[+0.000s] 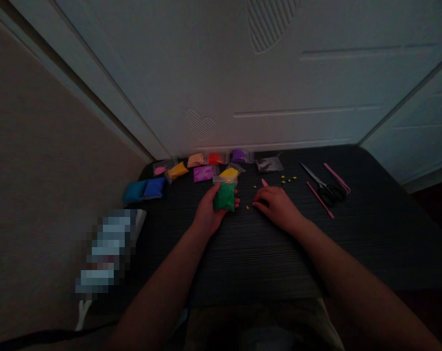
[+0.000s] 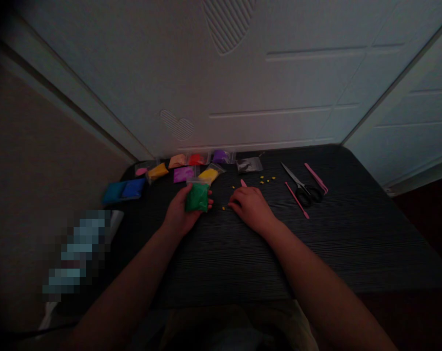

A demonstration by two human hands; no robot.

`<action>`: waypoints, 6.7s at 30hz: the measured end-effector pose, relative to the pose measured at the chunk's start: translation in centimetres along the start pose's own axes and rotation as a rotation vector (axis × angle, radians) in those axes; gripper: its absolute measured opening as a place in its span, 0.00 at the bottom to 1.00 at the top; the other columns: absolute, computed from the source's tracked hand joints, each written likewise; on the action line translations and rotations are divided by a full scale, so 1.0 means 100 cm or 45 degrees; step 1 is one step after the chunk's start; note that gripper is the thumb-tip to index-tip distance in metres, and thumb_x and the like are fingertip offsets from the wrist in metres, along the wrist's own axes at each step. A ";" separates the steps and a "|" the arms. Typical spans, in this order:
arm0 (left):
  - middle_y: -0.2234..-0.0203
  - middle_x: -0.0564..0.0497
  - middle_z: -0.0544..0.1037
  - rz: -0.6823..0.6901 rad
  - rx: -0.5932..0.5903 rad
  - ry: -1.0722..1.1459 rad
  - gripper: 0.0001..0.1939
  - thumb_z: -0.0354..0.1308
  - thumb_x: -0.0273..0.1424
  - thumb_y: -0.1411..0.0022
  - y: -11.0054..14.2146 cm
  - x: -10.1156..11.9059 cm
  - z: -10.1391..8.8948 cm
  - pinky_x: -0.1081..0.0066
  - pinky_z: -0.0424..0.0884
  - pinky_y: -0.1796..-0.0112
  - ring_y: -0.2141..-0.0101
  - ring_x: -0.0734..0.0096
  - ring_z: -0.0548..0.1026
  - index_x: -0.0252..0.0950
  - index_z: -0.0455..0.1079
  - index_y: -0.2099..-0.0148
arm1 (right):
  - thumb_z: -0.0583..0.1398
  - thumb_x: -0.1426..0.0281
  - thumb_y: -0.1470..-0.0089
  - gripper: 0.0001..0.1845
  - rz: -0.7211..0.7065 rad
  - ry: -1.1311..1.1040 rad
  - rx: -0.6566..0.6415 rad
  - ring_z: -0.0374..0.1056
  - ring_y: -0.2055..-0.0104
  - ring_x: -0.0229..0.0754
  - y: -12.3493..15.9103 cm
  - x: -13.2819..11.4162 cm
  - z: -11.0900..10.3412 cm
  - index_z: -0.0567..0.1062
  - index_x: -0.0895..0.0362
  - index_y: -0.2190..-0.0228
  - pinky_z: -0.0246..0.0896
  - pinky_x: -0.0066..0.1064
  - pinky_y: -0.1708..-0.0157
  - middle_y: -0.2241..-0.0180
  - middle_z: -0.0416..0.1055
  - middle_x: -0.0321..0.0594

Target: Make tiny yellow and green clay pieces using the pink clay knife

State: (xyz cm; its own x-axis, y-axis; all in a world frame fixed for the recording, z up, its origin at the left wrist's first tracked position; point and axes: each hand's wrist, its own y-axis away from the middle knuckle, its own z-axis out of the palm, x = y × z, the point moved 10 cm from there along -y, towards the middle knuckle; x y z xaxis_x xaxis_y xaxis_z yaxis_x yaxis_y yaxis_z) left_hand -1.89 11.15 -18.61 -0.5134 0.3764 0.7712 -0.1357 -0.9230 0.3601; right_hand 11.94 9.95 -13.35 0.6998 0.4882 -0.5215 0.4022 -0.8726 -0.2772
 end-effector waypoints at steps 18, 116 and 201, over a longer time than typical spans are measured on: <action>0.72 0.46 0.76 0.065 -0.048 -0.141 0.13 0.51 0.36 0.45 0.004 0.004 0.007 0.68 0.71 0.75 0.77 0.67 0.74 0.32 0.64 0.60 | 0.52 0.69 0.47 0.10 0.130 -0.223 0.126 0.66 0.61 0.38 -0.001 0.014 -0.014 0.73 0.56 0.67 0.60 0.33 0.59 0.66 0.71 0.38; 0.58 0.46 0.68 1.376 -0.377 -1.836 0.21 0.56 0.30 0.48 0.068 0.037 0.074 0.63 0.65 0.56 0.57 0.66 0.66 0.37 0.60 0.51 | 0.58 0.70 0.55 0.03 0.165 -0.658 0.186 0.65 0.61 0.37 0.005 -0.015 -0.024 0.72 0.55 0.73 0.52 0.36 0.52 0.67 0.70 0.36; 0.58 0.47 0.71 0.902 0.304 -1.265 0.24 0.59 0.38 0.53 0.019 0.063 -0.005 0.64 0.65 0.57 0.58 0.64 0.70 0.37 0.64 0.53 | 0.60 0.63 0.57 0.11 0.651 -1.286 0.121 0.59 0.77 0.31 0.011 0.034 -0.001 0.69 0.57 0.72 0.52 0.24 0.77 0.78 0.66 0.32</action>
State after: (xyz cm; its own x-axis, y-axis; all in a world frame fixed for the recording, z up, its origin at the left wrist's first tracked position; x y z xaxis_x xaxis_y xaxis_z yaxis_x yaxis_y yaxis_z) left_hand -5.78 11.74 -13.33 0.4669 -0.2049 0.8603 0.1205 -0.9490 -0.2914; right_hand 14.80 10.66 -15.34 -0.0445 -0.1241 -0.9913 0.1299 -0.9846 0.1174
